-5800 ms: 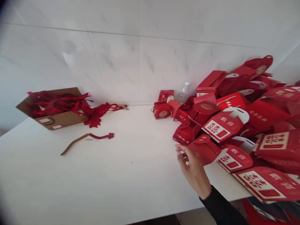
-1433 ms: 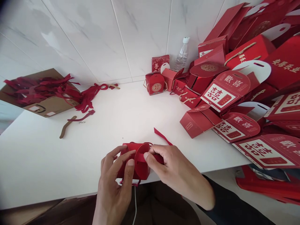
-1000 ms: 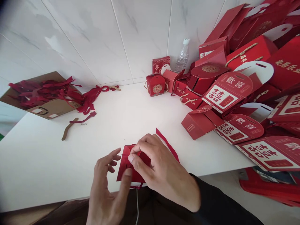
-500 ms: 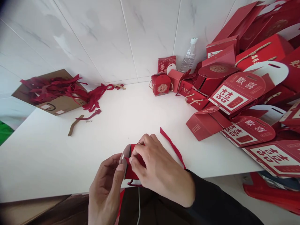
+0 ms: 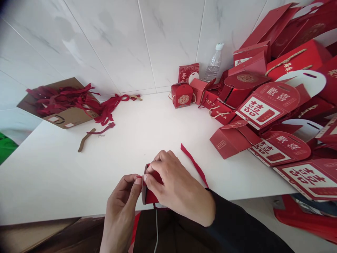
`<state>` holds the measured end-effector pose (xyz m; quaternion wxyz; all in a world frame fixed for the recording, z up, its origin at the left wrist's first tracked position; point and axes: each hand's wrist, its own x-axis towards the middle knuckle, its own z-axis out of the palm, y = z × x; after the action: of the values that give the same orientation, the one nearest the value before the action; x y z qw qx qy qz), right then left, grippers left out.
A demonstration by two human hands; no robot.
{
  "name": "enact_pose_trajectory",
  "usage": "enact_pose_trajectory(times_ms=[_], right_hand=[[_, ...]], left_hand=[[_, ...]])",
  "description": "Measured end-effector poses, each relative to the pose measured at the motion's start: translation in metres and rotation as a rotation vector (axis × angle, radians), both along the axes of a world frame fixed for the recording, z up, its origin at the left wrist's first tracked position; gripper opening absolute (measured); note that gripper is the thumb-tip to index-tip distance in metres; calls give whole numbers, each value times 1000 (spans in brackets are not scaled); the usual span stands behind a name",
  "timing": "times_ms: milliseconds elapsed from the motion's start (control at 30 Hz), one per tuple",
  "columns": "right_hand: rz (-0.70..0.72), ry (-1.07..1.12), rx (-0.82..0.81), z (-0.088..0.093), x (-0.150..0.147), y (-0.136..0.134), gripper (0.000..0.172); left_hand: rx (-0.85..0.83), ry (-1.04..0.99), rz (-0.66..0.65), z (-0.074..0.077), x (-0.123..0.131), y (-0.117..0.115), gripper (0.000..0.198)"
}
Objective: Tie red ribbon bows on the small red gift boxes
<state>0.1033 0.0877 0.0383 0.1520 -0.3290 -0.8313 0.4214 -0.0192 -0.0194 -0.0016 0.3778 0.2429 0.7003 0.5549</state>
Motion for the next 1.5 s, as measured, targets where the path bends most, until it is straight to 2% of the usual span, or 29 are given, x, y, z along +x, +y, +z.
enact_pose_trajectory(times_ms=[67,133,300,433,500,567,633,733,767,833,933,1000,1067,1200,1333,1500], right_hand=[[-8,20,26,-4,5,-1,11],[-42,25,97,-11,12,-4,12],[-115,-56,238,-32,36,-12,41],[-109,-51,178,-38,50,-13,52],[-114,-45,116,-38,56,-13,54],[-135,-40,73,-38,63,-15,56],[-180,-34,53,-38,71,-18,58],[-313,-53,35,-41,83,-23,51],[-360,-71,26,-42,86,-25,47],[-403,-116,-22,-46,91,-27,44],[-342,-150,-178,-49,90,-27,44],[-313,-105,-254,-49,86,-26,42],[-345,-42,-262,-47,81,-25,40],[-481,53,-194,-43,75,-28,35],[-535,212,-135,-39,72,-31,26],[-546,381,-324,-37,64,-32,20]], left_hand=[[8,-9,22,-2,0,0,34],[24,-90,105,-5,-1,0,33],[143,-436,421,-9,-15,-3,20],[203,-612,726,-7,-37,-6,11],[251,-626,795,-11,-43,-8,7],[190,-640,745,-20,-40,-12,10],[43,-620,570,-31,-28,-17,21],[-118,-363,216,-39,-1,-25,43],[-136,-250,130,-38,8,-25,49],[-136,-98,52,-31,23,-23,54],[-67,-103,47,-21,34,-11,54],[-26,-174,105,-19,36,-1,54],[38,-197,160,-21,37,6,50],[212,-1,251,-26,39,13,26],[217,12,288,-23,40,15,28],[323,14,358,-15,40,19,26]])
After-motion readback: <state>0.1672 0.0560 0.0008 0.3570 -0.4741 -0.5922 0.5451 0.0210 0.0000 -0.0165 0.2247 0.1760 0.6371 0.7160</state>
